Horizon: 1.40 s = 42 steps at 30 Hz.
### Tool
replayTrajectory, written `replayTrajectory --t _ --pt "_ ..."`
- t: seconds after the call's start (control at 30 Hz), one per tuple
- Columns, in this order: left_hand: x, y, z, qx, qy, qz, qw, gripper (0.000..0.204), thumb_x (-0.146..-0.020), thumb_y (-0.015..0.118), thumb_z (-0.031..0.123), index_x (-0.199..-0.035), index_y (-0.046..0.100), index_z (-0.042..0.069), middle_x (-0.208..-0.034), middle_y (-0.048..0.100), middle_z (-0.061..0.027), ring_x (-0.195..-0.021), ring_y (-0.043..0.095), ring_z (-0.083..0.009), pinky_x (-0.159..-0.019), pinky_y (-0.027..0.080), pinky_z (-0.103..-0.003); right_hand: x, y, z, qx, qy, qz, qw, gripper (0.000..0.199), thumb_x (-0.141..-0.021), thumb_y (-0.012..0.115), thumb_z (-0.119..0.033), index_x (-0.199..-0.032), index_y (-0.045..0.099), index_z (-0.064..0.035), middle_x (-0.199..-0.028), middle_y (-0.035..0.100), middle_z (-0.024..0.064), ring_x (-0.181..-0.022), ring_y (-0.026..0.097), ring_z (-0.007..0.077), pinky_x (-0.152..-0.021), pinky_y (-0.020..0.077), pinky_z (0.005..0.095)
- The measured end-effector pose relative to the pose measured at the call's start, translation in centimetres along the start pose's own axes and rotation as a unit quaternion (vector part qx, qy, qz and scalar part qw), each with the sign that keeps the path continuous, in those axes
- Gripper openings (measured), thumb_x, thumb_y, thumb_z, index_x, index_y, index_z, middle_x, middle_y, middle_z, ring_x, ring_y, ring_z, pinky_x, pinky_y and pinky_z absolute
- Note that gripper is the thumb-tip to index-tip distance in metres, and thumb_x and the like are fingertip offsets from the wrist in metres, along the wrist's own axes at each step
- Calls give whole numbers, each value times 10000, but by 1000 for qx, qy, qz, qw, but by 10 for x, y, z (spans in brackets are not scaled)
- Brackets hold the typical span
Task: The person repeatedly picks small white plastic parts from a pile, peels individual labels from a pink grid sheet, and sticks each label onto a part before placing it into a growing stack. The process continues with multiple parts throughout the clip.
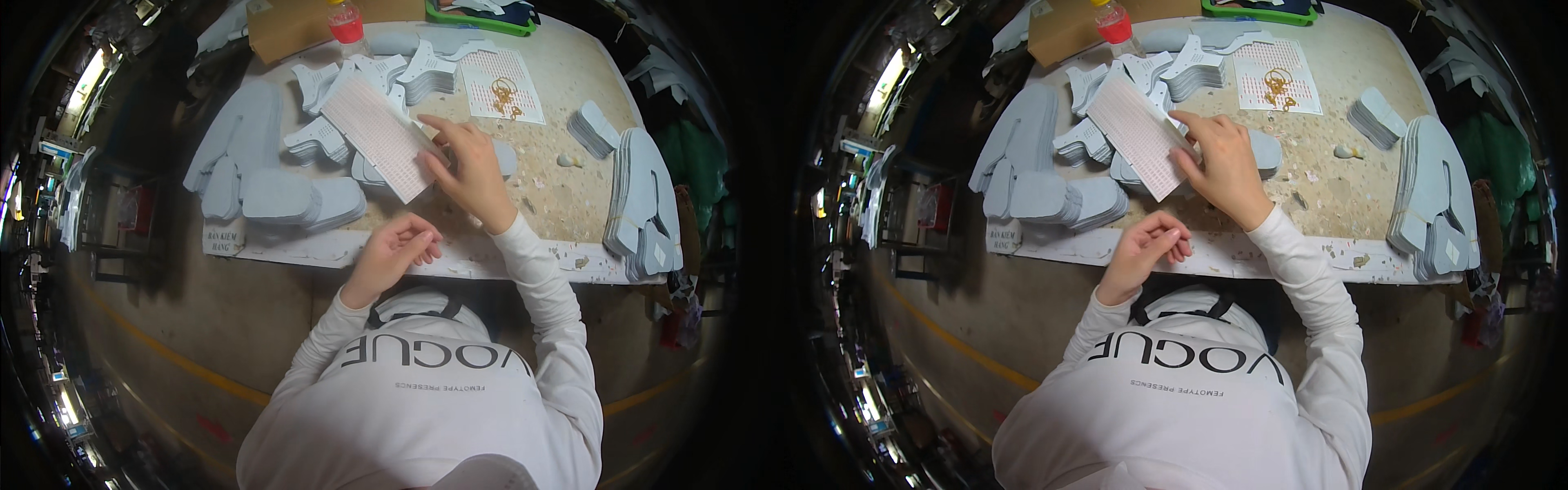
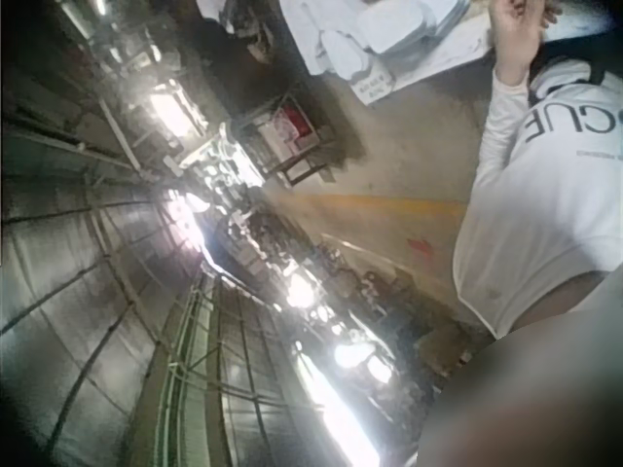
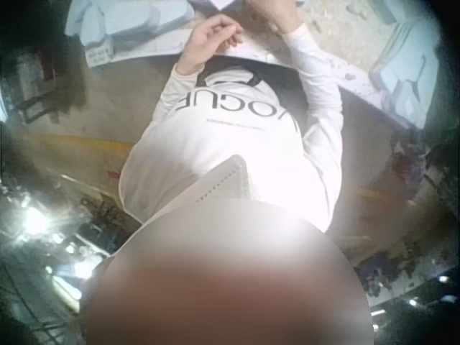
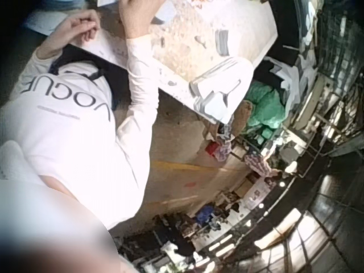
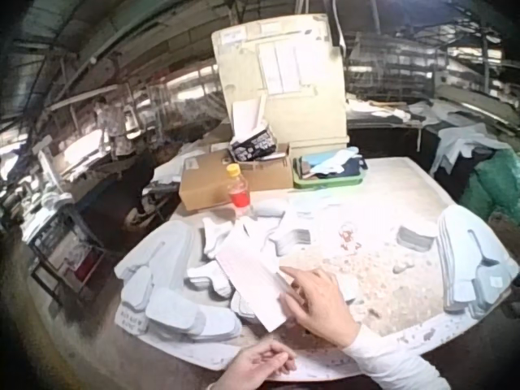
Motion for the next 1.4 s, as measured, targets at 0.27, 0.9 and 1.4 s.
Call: replayTrajectory --t 0.27,0.9,1.4 --pt "43 -31 164 -399 439 211 777 260 -860 708 121 -1093 672 11 -1044 711 -127 -926 693 -232 -840 534 -330 32 -95 20 -205 84 47 974 182 -914 654 -19 -1079 731 -9 -961 709 65 -776 619 69 -628 459 197" --pt "-36 25 39 -315 36 -78 945 235 -821 772 165 -977 737 -7 -825 738 -101 -751 689 -126 -676 524 -266 94 -62 -7 33 64 -52 996 169 -825 748 -143 -991 740 -111 -864 679 26 -886 641 202 -945 395 408" --pt "-31 16 56 -286 64 -44 955 181 -872 708 127 -920 738 -45 -770 734 -64 -690 626 -63 -628 497 -236 94 -76 -19 47 0 61 997 167 -736 795 -76 -885 721 -85 -910 690 26 -875 629 230 -827 461 360"
Point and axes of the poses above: each hand's wrist, its own x-axis away from the middle knuckle, its own y-axis out of the palm, z = x × y, the point moved 10 cm from there along -x, towards the middle knuckle
